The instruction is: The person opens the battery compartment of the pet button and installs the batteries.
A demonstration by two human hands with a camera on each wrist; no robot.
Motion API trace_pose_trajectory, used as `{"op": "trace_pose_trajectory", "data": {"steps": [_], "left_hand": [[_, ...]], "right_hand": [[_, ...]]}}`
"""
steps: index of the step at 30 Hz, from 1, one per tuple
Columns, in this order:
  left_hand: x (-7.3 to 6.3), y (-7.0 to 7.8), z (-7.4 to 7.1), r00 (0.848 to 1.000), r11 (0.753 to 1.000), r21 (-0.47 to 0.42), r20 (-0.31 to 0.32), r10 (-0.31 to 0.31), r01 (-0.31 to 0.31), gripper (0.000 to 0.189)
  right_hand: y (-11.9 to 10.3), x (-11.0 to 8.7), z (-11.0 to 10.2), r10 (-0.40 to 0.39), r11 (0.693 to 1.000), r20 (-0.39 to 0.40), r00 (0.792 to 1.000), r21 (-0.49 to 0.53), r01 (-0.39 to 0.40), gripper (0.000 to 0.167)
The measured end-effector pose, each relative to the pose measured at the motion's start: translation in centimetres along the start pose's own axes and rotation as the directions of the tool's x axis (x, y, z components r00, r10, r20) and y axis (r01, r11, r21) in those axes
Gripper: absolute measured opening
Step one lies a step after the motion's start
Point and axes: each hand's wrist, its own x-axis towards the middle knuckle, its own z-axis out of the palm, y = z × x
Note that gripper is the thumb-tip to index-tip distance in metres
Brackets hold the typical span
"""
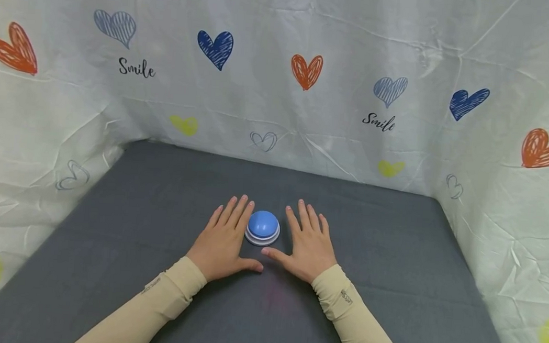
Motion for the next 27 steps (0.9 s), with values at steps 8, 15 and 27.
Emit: {"op": "trace_pose_trajectory", "data": {"steps": [8, 15, 27], "left_hand": [[1.9, 0.5, -0.1, 0.997, 0.992, -0.126, 0.076, 0.019, -0.010, 0.132], [2.3, 0.2, -0.1, 0.994, 0.971, -0.239, 0.111, 0.017, 0.010, 0.130], [2.4, -1.0, -0.7, 0.985, 0.900, -0.424, 0.169, -0.035, 0.105, 0.115]], "right_hand": [[-0.3, 0.4, 0.3, -0.041, 0.999, 0.033, 0.999, 0.026, 0.040, 0.105], [-0.5, 1.0, 0.3, -0.063, 0.997, 0.033, 0.997, 0.045, 0.062, 0.105], [-0.3, 2.5, 0.1, -0.152, 0.983, 0.019, 0.988, 0.104, 0.149, 0.090]]}}
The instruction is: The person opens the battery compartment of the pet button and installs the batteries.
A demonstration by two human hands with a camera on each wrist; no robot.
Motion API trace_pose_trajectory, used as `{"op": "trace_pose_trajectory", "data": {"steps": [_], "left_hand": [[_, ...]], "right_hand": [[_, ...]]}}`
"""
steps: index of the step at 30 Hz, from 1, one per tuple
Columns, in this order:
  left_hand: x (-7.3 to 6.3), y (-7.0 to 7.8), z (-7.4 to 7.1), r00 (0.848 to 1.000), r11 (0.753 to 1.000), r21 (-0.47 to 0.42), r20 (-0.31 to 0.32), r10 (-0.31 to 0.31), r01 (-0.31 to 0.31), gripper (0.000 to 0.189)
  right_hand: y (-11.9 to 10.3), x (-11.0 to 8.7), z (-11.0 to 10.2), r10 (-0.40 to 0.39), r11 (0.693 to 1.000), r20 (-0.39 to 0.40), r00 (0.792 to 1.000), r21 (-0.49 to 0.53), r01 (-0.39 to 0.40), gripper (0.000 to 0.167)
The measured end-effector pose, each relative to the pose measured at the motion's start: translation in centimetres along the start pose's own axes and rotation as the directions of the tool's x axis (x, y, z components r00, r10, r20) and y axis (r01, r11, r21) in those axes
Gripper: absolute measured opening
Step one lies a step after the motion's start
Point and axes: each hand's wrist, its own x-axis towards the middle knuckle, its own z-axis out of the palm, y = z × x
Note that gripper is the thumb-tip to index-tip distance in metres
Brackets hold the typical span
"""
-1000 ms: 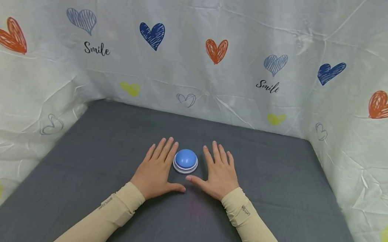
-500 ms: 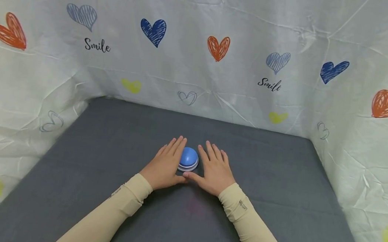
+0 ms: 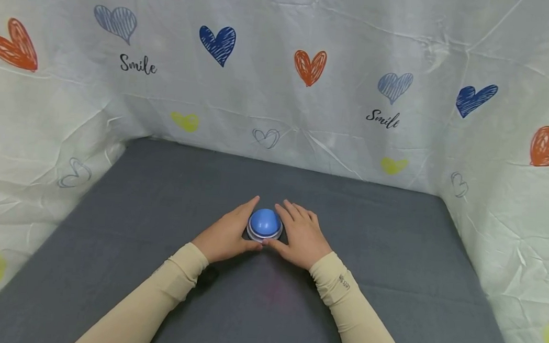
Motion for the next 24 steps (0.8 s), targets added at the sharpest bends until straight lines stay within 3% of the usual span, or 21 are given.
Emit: {"op": "trace_pose_trajectory", "data": {"steps": [6, 24], "left_hand": [[0.28, -0.13, 0.08, 1.000, 1.000, -0.023, 0.011, -0.021, 0.021, 0.111], [0.36, -0.39, 0.57, 1.000, 0.999, -0.036, 0.002, -0.006, 0.006, 0.101]], "right_hand": [[0.25, -0.06, 0.14, -0.017, 1.000, 0.007, 1.000, 0.010, 0.017, 0.081], [0.07, 0.03, 0.39, -0.063, 0.998, 0.000, 0.998, -0.001, 0.063, 0.068]]}}
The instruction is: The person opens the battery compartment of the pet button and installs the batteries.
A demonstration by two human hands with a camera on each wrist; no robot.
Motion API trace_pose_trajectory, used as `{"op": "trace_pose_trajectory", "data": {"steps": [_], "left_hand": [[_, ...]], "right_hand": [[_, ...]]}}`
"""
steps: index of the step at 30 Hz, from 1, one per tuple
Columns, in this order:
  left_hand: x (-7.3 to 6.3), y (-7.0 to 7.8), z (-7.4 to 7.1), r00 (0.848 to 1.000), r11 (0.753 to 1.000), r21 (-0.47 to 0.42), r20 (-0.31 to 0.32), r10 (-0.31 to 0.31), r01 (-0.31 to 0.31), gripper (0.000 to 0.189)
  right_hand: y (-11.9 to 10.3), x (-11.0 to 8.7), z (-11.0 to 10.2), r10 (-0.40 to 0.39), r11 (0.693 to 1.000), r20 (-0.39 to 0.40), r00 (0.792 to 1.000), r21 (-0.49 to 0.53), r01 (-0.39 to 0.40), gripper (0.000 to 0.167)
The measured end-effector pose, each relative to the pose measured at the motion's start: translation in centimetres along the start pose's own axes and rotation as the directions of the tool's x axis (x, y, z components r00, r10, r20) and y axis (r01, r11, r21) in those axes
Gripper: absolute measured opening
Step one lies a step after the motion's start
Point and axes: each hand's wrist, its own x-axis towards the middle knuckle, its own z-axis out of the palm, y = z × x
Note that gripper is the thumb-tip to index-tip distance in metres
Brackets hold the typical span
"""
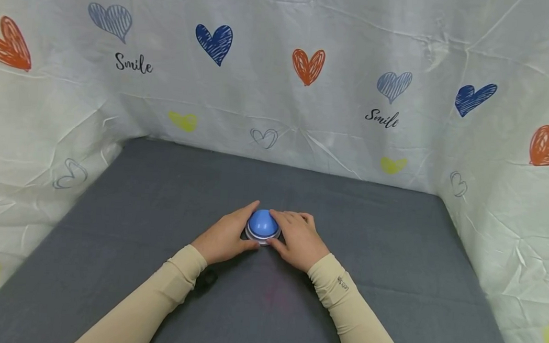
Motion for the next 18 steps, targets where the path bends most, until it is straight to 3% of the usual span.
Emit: {"op": "trace_pose_trajectory", "data": {"steps": [18], "left_hand": [[-0.29, 0.24, 0.20, 1.000, 0.998, 0.063, -0.011, 0.025, -0.024, 0.089]], "right_hand": [[0.02, -0.34, -0.24, -0.010, 1.000, -0.002, 1.000, 0.011, 0.010, 0.067]]}}
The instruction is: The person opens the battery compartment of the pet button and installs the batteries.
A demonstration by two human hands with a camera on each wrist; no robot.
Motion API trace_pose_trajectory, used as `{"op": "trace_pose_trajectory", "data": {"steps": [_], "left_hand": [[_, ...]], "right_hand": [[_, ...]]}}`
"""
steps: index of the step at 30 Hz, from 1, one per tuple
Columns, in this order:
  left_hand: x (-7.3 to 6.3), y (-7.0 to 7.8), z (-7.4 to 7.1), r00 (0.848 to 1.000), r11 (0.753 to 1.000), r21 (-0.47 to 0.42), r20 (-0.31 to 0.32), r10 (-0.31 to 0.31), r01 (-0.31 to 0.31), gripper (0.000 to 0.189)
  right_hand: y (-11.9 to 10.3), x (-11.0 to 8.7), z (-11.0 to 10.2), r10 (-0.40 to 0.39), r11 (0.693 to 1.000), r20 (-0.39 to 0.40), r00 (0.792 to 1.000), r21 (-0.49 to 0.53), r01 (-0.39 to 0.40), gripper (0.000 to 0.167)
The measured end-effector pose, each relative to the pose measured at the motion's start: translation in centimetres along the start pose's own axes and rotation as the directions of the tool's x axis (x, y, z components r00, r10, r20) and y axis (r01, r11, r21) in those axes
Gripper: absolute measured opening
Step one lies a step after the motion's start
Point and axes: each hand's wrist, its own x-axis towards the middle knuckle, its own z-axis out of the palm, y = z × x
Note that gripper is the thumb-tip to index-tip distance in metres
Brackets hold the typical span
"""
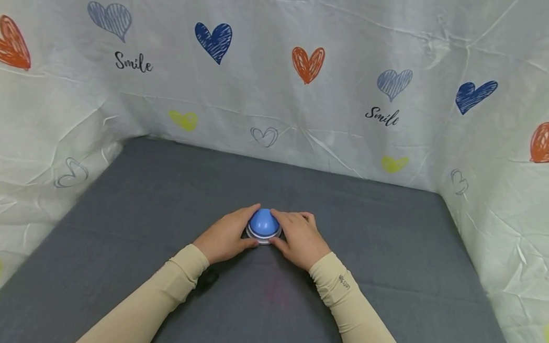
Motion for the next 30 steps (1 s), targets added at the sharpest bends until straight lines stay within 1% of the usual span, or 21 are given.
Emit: {"op": "trace_pose_trajectory", "data": {"steps": [4, 10, 18, 22, 28, 30], "left_hand": [[0.02, -0.14, 0.14, 1.000, 1.000, 0.017, -0.009, 0.002, -0.002, 0.087], [0.10, -0.12, 0.45, 1.000, 1.000, 0.010, -0.006, 0.004, -0.004, 0.084], [0.26, -0.08, 0.09, 1.000, 1.000, 0.002, 0.002, -0.006, 0.006, 0.082], [0.33, -0.24, 0.10, 1.000, 1.000, -0.003, 0.003, 0.001, -0.001, 0.083], [0.29, -0.27, -0.04, 1.000, 0.999, -0.038, 0.012, 0.008, -0.008, 0.079], [0.26, -0.27, -0.16, 1.000, 0.998, -0.062, 0.023, 0.007, -0.006, 0.078]], "right_hand": [[-0.02, 0.07, 0.12, -0.004, 1.000, 0.002, 1.000, 0.001, 0.004, 0.067], [0.08, -0.21, 0.18, 0.000, 1.000, -0.001, 1.000, 0.006, 0.000, 0.067], [0.01, -0.07, -0.02, -0.013, 1.000, -0.015, 1.000, 0.009, 0.013, 0.066], [0.05, -0.06, -0.01, -0.015, 1.000, -0.013, 1.000, 0.012, 0.015, 0.065], [0.00, -0.08, -0.27, -0.018, 0.999, 0.000, 1.000, 0.041, 0.018, 0.064], [0.03, -0.11, -0.49, -0.012, 0.998, 0.011, 1.000, 0.064, 0.011, 0.067]]}}
